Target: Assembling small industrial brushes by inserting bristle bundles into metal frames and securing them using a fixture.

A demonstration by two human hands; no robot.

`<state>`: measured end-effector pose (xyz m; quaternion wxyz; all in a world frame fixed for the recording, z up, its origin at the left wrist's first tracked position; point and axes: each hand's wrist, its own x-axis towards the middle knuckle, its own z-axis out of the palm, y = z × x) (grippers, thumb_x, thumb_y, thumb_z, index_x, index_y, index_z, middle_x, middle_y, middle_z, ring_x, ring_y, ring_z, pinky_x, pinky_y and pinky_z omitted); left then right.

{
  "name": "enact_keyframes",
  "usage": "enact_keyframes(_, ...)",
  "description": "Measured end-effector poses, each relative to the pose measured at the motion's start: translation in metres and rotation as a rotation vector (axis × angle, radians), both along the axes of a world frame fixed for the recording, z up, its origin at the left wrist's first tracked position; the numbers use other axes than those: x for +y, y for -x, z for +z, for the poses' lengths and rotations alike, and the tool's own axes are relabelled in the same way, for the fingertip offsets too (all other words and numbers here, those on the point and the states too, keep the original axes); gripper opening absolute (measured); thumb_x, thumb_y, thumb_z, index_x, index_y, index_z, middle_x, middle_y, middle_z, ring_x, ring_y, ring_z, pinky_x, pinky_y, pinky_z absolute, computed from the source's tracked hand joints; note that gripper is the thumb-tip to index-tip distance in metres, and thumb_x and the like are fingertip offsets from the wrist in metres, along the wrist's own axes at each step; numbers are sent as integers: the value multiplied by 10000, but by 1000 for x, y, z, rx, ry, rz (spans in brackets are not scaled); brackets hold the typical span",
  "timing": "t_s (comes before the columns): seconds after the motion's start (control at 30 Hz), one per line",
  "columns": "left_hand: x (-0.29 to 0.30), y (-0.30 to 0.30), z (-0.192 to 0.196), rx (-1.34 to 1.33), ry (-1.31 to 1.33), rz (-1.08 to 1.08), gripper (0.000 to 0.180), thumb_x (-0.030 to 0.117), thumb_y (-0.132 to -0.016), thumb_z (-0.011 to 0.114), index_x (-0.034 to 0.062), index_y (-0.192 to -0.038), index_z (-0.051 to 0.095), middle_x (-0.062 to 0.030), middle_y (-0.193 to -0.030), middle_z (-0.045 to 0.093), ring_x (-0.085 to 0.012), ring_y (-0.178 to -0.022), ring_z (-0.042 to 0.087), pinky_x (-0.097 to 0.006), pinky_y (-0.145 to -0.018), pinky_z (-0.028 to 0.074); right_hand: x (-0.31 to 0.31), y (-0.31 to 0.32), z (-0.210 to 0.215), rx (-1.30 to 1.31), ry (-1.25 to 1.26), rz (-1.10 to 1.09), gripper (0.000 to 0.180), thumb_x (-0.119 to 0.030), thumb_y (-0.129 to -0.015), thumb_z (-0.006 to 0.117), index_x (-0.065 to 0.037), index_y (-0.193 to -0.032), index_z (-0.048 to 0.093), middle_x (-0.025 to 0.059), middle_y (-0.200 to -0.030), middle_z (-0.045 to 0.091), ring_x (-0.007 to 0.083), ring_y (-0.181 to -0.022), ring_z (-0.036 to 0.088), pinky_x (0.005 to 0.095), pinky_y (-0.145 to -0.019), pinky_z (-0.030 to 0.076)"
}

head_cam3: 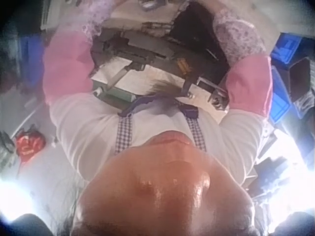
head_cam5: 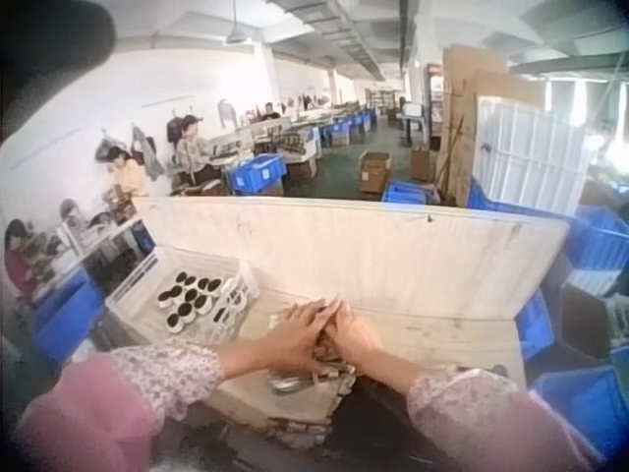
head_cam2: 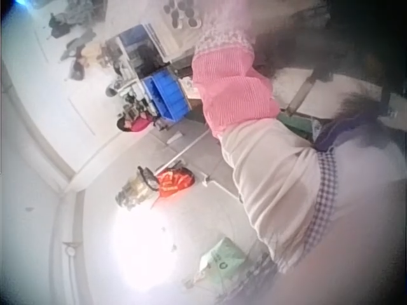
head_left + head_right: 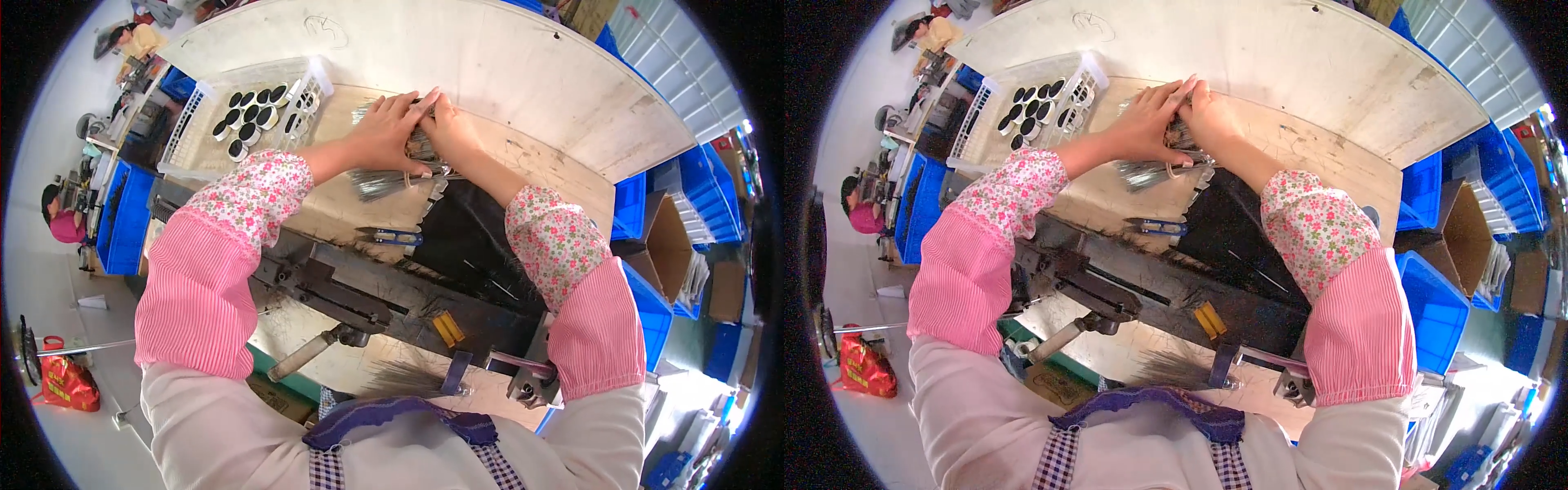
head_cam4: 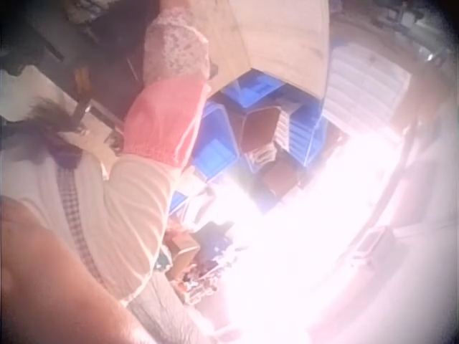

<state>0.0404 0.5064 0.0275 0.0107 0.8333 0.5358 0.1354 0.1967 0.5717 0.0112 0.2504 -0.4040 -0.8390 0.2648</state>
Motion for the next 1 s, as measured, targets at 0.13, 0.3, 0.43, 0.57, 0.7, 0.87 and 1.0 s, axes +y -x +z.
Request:
enact_keyframes(0.13,1,3,-6,5,-47,-31,1265,653,-604,747,124,-1514,46,-198,-1347,379,-383,-1256,393,-584,-1071,258,8,-15,2,44,76,-16,421,-370,-919,528,35,-1020,476,305,-890,626,458,-849,619,506,-720,496)
enact_keyframes(0.3,2,7,-9,97,-26,12,1269,694,-611,710,31,-1493,82,-195,-1364,365,-370,-1281,372,-576,-1076,262,13,-32,12,80,81,-12,412,-381,-921,552,29,-943,521,287,-846,632,450,-806,626,488,-689,503)
enact_keyframes(0.43,1,6,-10,64,-50,-33,1260,690,-622,710,-11,-1477,106,-241,-1376,344,-416,-1292,343,-543,-1101,227,8,-46,24,97,221,-37,389,-350,-926,562,39,-942,554,221,-737,638,323,-622,647,407,-572,510)
enact_keyframes(0.57,2,4,-13,57,-59,-33,1274,719,-625,685,-44,-1463,104,-253,-1398,308,-422,-1308,318,-567,-1108,203,15,-41,38,-41,239,-18,479,-456,-878,591,15,-962,601,155,-716,641,215,-548,630,318,-476,479)
enact_keyframes(0.7,1,7,-18,40,-21,4,1299,728,-618,682,-54,-1462,79,-255,-1415,283,-423,-1324,294,-568,-1112,191,23,-16,38,-233,93,-41,672,-595,-814,545,53,-952,658,216,-798,676,308,-756,685,396,-697,546)
enact_keyframes(0.87,-1,6,-20,44,-108,11,1305,776,-598,644,-69,-1449,129,-249,-1422,296,-405,-1331,304,-588,-1069,263,20,-18,29,-164,57,-120,608,-574,-828,546,6,-919,703,228,-904,676,350,-891,664,417,-819,516)
enact_keyframes(1.0,2,7,-22,1,-141,-17,1299,781,-595,639,-56,-1452,136,-244,-1427,295,-403,-1332,304,-586,-1070,264,35,-26,20,-155,2,-57,570,-552,-844,550,-11,-938,706,215,-894,679,350,-873,664,408,-813,517)
